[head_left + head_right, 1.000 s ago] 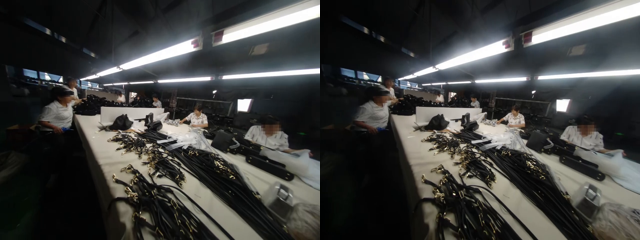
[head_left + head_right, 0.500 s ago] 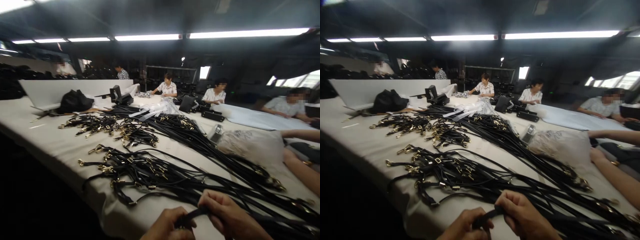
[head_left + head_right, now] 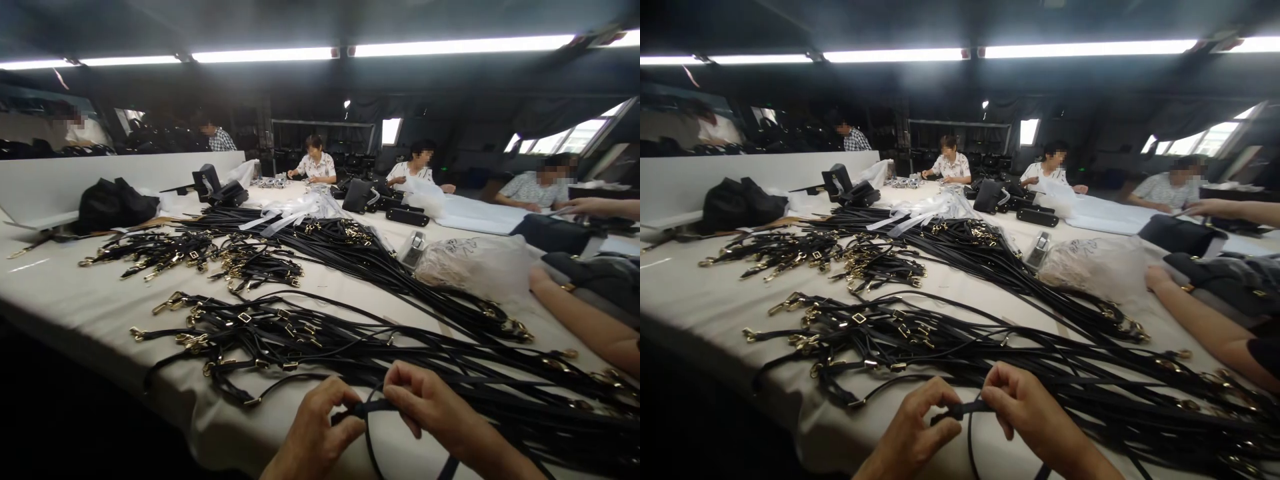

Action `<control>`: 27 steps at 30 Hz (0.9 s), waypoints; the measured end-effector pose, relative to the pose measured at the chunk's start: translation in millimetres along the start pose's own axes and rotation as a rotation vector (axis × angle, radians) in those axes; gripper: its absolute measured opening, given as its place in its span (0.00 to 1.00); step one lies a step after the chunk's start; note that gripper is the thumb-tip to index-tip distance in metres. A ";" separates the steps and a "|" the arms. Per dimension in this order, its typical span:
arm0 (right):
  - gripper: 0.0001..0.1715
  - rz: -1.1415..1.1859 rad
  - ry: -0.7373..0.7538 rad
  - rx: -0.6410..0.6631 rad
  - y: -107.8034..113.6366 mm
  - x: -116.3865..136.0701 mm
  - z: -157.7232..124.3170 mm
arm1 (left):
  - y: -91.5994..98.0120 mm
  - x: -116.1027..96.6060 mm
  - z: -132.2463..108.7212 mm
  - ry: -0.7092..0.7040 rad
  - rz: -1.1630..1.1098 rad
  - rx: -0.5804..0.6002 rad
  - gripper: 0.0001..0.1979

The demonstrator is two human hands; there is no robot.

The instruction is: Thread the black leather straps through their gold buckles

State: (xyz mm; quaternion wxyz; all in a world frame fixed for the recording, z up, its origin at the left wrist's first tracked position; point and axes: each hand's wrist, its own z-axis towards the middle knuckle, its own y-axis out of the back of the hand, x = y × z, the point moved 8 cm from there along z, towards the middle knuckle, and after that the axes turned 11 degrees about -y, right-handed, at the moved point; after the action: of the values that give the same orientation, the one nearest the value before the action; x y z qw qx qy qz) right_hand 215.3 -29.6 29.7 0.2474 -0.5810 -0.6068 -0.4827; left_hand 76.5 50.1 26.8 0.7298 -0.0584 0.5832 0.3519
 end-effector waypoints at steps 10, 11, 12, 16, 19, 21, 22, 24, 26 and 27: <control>0.13 -0.065 0.060 -0.134 -8.6 20.6 -3.4 | -2.7 -11.0 9.2 -0.172 0.074 -0.104 0.09; 0.13 -0.041 0.055 -0.119 -8.7 19.9 -3.4 | -3.3 -12.1 8.7 -0.173 0.076 -0.090 0.09; 0.12 -0.036 0.050 -0.116 -8.1 19.2 -3.7 | -4.0 -12.9 8.2 -0.170 0.076 -0.074 0.10; 0.07 -0.178 0.050 -0.169 -3.4 19.1 -6.5 | -4.9 -11.0 8.3 -0.100 0.064 -0.040 0.10; 0.02 -0.216 0.056 -0.118 -7.2 21.3 -8.0 | -9.0 -3.6 8.9 0.035 -0.054 0.023 0.10; 0.02 -0.187 0.057 -0.082 -11.9 22.5 -7.8 | -13.4 0.6 8.1 0.120 -0.152 0.065 0.12; 0.03 -0.169 0.063 -0.075 -14.6 23.1 -7.4 | -14.9 1.6 7.8 0.143 -0.177 0.076 0.12; 0.04 -0.131 0.086 -0.064 -21.0 23.6 -6.2 | -16.7 1.3 7.9 0.143 -0.179 0.088 0.11; 0.03 -0.080 0.100 -0.045 -26.9 21.8 -4.8 | -16.7 0.8 8.0 0.123 -0.158 0.092 0.10; 0.02 -0.052 0.103 -0.035 -28.6 20.2 -4.2 | -15.1 0.9 7.8 0.110 -0.137 0.087 0.10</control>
State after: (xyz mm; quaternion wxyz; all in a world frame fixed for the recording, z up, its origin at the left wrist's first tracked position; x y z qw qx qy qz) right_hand 183.1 -19.8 40.3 0.2552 -0.5437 -0.5998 -0.5287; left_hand 91.7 43.1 23.6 0.7211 -0.0856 0.6316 0.2717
